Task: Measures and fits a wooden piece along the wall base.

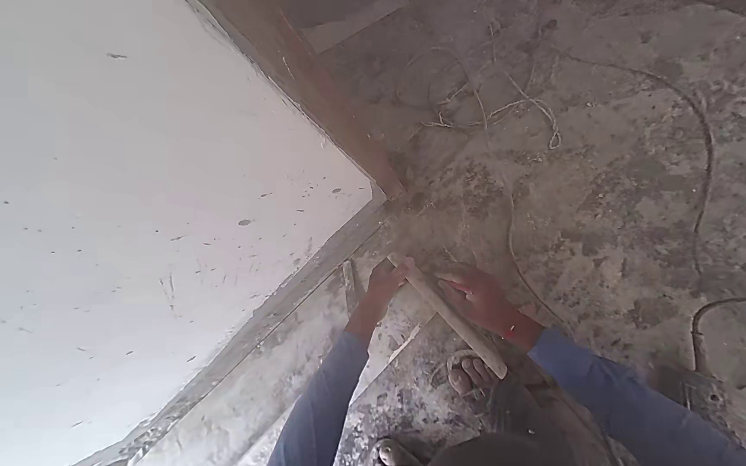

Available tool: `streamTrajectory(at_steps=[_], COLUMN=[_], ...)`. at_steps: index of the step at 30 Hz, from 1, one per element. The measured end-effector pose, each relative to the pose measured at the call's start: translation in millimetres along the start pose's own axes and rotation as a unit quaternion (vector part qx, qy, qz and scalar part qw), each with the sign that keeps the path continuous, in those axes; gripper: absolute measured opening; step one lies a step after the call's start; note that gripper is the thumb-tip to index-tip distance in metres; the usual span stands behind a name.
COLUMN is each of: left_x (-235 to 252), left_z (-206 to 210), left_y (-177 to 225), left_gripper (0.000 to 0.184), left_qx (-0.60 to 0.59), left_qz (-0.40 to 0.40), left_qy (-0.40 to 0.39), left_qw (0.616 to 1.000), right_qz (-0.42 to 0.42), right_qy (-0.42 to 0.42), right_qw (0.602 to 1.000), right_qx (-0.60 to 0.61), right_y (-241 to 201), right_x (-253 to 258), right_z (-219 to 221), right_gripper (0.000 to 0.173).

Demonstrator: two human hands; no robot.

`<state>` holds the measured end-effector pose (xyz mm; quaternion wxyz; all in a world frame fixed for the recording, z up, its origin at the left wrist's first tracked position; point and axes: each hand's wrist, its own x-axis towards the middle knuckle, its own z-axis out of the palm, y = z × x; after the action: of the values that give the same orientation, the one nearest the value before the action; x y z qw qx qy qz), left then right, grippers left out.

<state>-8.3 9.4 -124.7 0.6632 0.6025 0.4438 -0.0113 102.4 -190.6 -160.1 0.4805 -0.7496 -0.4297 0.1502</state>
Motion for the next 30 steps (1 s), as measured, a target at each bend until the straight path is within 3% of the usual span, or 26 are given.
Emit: streamTrajectory(at_steps=[11,17,21,25,30], left_x=[-0.9,-1.5,-1.8,-0.9,0.6], left_z=[1.0,2.3,2.4,2.7,1.8], left_y=[1.0,0.9,0.5,1.3,-0.6], left_gripper=[0.039,0.038,0.039,0.039,0.039], left_qx=[0.015,0.009,0.0,0.0,0.012], left_qz=[-0.004,-0.007,-0.005,-0.003,0.0], left_qy=[0.008,0.014,0.011,0.011,0.013], left_qw=[1.0,1.0,1.0,1.0,1.0], right_qz=[-0.071,-0.035,-0.001,-0.027,-0.04], right_qy=[-0.029,-0.04,-0.008,0.001,-0.059], right_qw=[0.994,0.992,0.999,0.999,0.996], right_qx=[-0.074,-0.115,-0.035,-0.027,-0.052], right_y=[-3.4,-9.9,-17.4,-13.4,-6.1], right_x=[-15.8,-45.4,-23.0,6.1,-2.9], right_z=[-18.0,-45.4,-38.6,-13.7,-11.7], right_gripper=[0.027,0.031,0.029,0.03,0.032])
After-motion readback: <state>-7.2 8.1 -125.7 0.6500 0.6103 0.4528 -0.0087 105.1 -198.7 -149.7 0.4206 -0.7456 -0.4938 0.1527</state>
